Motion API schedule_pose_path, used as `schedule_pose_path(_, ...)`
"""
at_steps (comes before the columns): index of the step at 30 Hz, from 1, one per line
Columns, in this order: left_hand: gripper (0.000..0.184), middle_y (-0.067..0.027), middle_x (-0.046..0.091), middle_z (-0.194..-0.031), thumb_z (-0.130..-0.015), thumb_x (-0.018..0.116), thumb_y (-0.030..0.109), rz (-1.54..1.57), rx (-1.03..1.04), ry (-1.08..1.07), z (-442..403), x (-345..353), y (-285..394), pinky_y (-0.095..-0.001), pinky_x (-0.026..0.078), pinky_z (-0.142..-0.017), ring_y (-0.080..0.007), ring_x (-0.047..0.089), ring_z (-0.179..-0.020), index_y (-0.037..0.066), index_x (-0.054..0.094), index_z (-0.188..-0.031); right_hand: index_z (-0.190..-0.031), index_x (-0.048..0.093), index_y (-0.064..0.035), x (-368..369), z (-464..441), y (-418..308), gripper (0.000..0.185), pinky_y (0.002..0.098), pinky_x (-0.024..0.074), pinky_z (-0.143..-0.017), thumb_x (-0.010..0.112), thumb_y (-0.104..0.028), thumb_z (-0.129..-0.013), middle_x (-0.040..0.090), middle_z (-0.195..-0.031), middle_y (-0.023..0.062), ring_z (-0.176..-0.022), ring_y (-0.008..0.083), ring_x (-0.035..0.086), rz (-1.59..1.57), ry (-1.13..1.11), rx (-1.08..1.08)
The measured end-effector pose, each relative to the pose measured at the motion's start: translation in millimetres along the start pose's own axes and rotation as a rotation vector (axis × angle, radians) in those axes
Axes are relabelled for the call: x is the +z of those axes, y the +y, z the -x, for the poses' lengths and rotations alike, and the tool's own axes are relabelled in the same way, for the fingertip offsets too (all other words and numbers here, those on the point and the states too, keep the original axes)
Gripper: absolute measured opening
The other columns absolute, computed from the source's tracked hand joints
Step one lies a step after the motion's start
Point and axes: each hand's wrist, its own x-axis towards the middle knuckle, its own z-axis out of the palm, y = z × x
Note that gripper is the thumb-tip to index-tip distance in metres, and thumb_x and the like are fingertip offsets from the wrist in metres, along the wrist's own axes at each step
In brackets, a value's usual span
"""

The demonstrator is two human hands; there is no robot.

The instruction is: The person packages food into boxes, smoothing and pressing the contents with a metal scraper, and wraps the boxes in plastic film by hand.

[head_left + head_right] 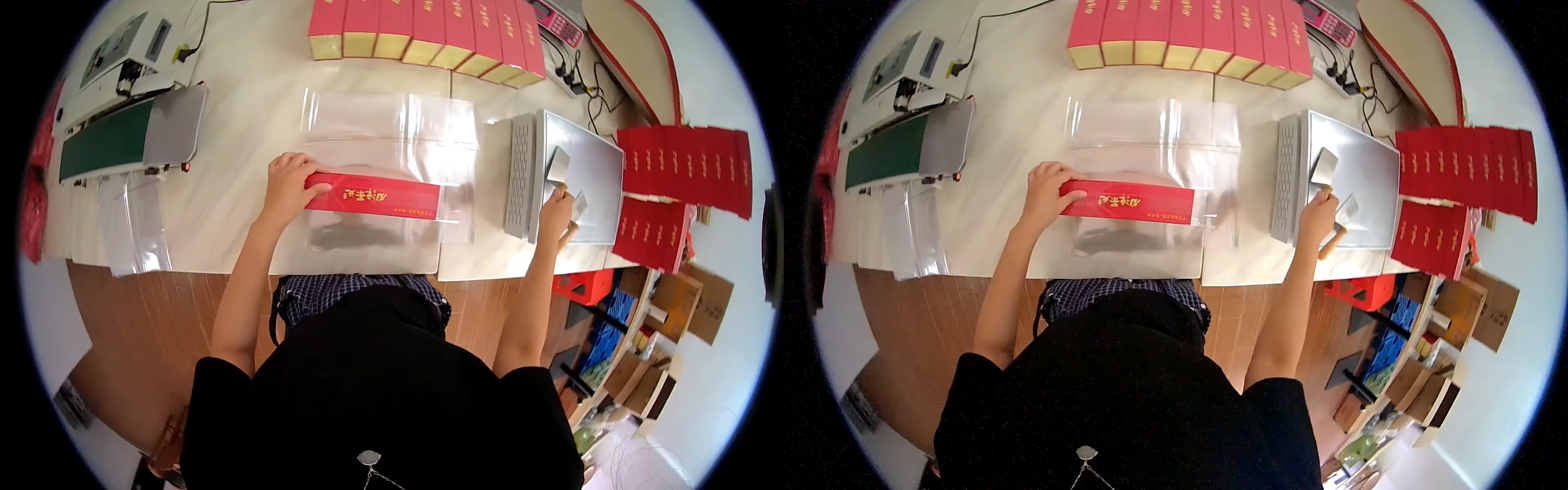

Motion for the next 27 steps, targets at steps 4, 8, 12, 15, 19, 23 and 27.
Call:
schedule_pose_path(4, 0.027, -0.0018, 0.062, -0.098, -0.075, 0.078, 0.03, 0.019, -0.002, 0.027, 1.3, 0.6, -1.3, -0.0445, 0.032, -0.102, -0.0253, 0.052, -0.108, 0.018, 0.072, -0.099, -0.122, 0.056, -0.0036, -33.5, 47.1, -56.1, 0.031, 0.0434, 0.0496, -0.082, 0.052, -0.021, -0.097, 0.067, -0.101, 0.0204, -0.095, 0.0388, 0.064, -0.245, -0.478, -0.014)
schedule_pose_path(8, 0.027, -0.0008, 0.062, -0.098, -0.075, 0.078, 0.03, 0.019, -0.002, 0.022, 2.1, 1.6, -1.9, -0.0445, 0.033, -0.102, -0.0248, 0.052, -0.109, 0.018, 0.072, -0.098, -0.114, 0.064, -0.0049, -37.9, 121.5, -116.0, 0.022, 0.0422, 0.0505, -0.076, 0.055, -0.013, -0.095, 0.068, -0.096, 0.016, -0.087, 0.0351, 0.065, -0.479, -0.797, -0.654)
schedule_pose_path(12, 0.029, -0.0038, 0.063, -0.103, -0.077, 0.076, 0.031, 0.016, -0.005, 0.003, 3.3, 0.6, -1.4, -0.0442, 0.033, -0.103, -0.0262, 0.052, -0.111, 0.016, 0.071, -0.101, -0.107, 0.067, -0.0055, -28.8, 151.1, -148.9, 0.019, 0.0427, 0.0507, -0.07, 0.062, -0.017, -0.092, 0.068, -0.093, 0.014, -0.083, 0.0348, 0.064, -0.569, -0.889, -1.051)
schedule_pose_path(15, 0.028, -0.0038, 0.062, -0.102, -0.077, 0.076, 0.031, 0.014, -0.002, 0.004, 3.3, 1.0, -2.0, -0.0443, 0.032, -0.103, -0.0261, 0.052, -0.111, 0.017, 0.072, -0.101, -0.104, 0.068, -0.006, -25.3, 150.6, -163.0, 0.019, 0.0422, 0.051, -0.068, 0.063, -0.02, -0.092, 0.068, -0.09, 0.0125, -0.081, 0.0335, 0.064, -0.483, -0.914, -1.168)
schedule_pose_path(19, 0.028, -0.0034, 0.062, -0.102, -0.076, 0.076, 0.031, 0.021, 0.004, 0.01, 4.0, 0.7, -2.7, -0.0443, 0.033, -0.103, -0.0257, 0.052, -0.111, 0.017, 0.073, -0.101, -0.103, 0.068, -0.0084, -20.5, 146.3, -171.4, 0.018, 0.0417, 0.0519, -0.066, 0.063, -0.021, -0.091, 0.068, -0.087, 0.0101, -0.079, 0.0314, 0.065, -0.395, -0.888, -1.147)
schedule_pose_path(23, 0.028, -0.0032, 0.062, -0.101, -0.076, 0.076, 0.031, 0.023, 0.012, 0.009, 3.9, 2.1, -4.5, -0.0443, 0.033, -0.103, -0.0256, 0.052, -0.11, 0.018, 0.073, -0.101, -0.104, 0.068, -0.0096, -8.7, 134.6, -170.2, 0.018, 0.0411, 0.0526, -0.067, 0.063, -0.021, -0.091, 0.068, -0.088, 0.009, -0.079, 0.0301, 0.065, -0.366, -0.834, -1.123)
schedule_pose_path(27, 0.028, -0.0033, 0.062, -0.101, -0.076, 0.076, 0.031, 0.03, 0.015, 0.015, 4.1, 4.8, -6.9, -0.0446, 0.034, -0.101, -0.026, 0.052, -0.109, 0.018, 0.073, -0.101, -0.104, 0.068, -0.0097, -13.9, 122.5, -174.3, 0.017, 0.0397, 0.0528, -0.069, 0.063, -0.018, -0.09, 0.069, -0.09, 0.0081, -0.08, 0.0297, 0.066, -0.363, -0.841, -1.096)
